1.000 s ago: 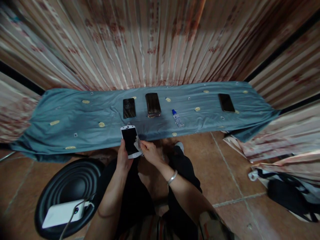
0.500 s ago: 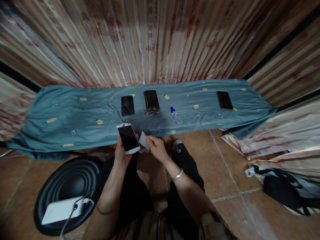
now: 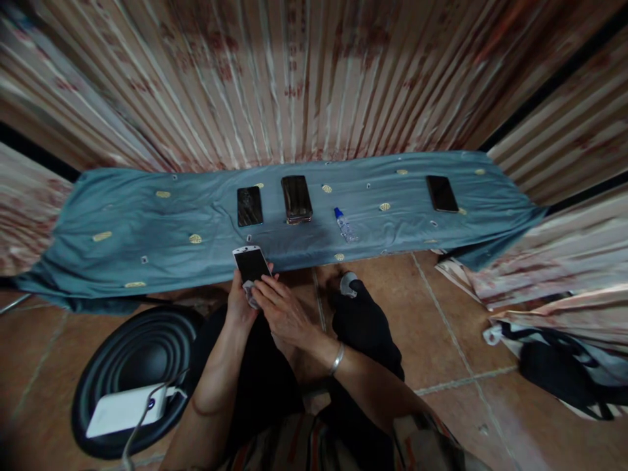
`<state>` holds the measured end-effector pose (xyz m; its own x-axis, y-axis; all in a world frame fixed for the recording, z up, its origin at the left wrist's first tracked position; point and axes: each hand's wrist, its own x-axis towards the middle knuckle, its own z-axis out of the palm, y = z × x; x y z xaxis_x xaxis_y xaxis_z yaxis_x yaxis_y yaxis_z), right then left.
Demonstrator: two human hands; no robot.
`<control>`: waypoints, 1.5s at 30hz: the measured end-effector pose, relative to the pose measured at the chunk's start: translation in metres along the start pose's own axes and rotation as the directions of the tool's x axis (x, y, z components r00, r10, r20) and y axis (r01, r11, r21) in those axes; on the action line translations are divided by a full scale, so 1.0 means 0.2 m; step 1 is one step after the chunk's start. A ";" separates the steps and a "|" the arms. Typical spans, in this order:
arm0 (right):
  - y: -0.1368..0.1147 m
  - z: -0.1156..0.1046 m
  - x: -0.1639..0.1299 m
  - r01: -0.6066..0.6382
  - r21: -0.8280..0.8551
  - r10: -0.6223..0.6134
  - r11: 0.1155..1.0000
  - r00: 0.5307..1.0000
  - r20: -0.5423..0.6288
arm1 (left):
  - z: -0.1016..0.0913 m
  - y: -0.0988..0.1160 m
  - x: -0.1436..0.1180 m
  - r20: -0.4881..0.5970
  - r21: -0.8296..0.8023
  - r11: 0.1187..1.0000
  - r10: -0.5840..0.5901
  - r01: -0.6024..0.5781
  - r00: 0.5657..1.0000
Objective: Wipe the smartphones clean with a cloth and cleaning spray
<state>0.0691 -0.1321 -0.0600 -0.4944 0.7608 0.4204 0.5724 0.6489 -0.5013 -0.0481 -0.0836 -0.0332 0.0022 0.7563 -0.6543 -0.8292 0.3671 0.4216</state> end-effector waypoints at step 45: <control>0.12 0.00 0.10 -0.102 0.043 0.103 0.994 0.994 -0.036 | -0.02 -0.15 -0.02 0.078 0.125 0.989 0.068 -0.078 0.995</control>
<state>0.0731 -0.1001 -0.0634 -0.4088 0.8237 0.3931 0.5913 0.5671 -0.5734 -0.0250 -0.1003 -0.0454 -0.0107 0.8195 -0.5729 -0.7508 0.3718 0.5460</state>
